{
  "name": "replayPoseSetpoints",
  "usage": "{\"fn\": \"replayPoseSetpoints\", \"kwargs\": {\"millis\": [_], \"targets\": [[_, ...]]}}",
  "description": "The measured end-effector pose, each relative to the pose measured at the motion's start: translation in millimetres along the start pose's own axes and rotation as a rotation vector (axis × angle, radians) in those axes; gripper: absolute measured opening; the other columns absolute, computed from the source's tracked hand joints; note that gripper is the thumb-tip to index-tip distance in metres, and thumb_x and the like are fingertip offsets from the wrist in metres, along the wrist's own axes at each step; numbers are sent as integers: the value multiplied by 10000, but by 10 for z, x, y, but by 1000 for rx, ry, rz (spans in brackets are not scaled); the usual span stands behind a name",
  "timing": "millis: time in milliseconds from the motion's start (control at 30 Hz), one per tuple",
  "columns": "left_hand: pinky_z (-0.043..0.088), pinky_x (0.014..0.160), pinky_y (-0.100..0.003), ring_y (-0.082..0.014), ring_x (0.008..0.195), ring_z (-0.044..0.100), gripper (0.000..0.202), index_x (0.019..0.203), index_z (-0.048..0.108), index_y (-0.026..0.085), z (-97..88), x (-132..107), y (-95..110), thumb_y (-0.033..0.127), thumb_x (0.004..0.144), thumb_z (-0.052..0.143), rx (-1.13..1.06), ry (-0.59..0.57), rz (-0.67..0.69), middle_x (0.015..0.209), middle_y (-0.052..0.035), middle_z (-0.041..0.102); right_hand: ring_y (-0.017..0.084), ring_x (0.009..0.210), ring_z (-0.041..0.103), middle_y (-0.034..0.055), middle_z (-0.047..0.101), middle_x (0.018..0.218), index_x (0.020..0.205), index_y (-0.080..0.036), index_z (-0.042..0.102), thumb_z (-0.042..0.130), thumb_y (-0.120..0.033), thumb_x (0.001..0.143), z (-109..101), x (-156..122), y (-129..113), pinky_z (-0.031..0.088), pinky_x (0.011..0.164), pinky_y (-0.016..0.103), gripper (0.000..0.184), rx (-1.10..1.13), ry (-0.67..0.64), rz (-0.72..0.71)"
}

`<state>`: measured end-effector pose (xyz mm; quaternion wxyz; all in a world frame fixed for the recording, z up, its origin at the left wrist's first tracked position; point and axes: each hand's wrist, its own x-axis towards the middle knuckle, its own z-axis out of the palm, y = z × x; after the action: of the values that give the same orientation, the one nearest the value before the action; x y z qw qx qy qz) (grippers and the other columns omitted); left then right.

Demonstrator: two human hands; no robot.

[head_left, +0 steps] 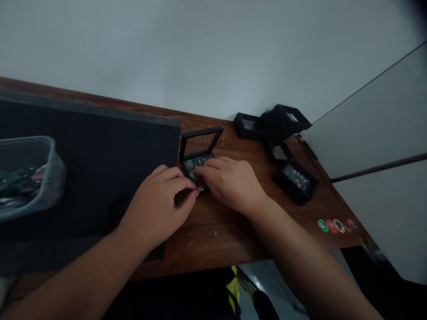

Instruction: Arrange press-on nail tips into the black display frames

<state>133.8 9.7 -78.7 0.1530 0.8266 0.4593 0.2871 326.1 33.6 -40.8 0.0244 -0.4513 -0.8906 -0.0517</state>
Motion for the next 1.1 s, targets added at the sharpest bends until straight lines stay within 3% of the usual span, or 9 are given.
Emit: {"fn": "replayPoseSetpoints", "kwargs": {"millis": [267,533,767,967,1100], "targets": [[489,813,-378,-210,883,567,111,905,693,201,-87,0,43,222,922,586,-60,133,28,922,-46,645,189,818,660,38,739,933,1058,-230,763,574,-255,960,-36,-33,31,317,577,309,214,103,-47,-12],[490,831,-375,-212,933,555,102,932,688,204,-4,7,54,191,908,589,-100,35,50,1009,-57,606,164,759,650,41,708,895,936,-199,762,574,-222,942,-174,-84,50,371,612,278,190,255,-151,18],[482,859,-379,-217,981,575,38,872,662,216,-9,-7,-3,232,879,629,-91,45,-84,1010,-41,605,161,795,640,55,708,932,939,-209,785,589,-157,941,-157,-107,64,432,682,269,203,300,-142,39],[426,673,-303,-151,820,558,36,905,659,264,-60,7,26,280,886,633,-290,66,-306,975,18,613,170,843,651,55,720,955,902,-210,787,600,-154,932,-131,-70,87,429,708,268,197,281,-92,73],[410,672,-300,-132,790,543,25,885,654,261,-88,8,13,265,893,631,-316,148,-331,962,31,612,168,838,671,29,739,925,914,-222,786,635,-169,909,-118,-65,113,430,704,262,160,320,-58,100]]}}
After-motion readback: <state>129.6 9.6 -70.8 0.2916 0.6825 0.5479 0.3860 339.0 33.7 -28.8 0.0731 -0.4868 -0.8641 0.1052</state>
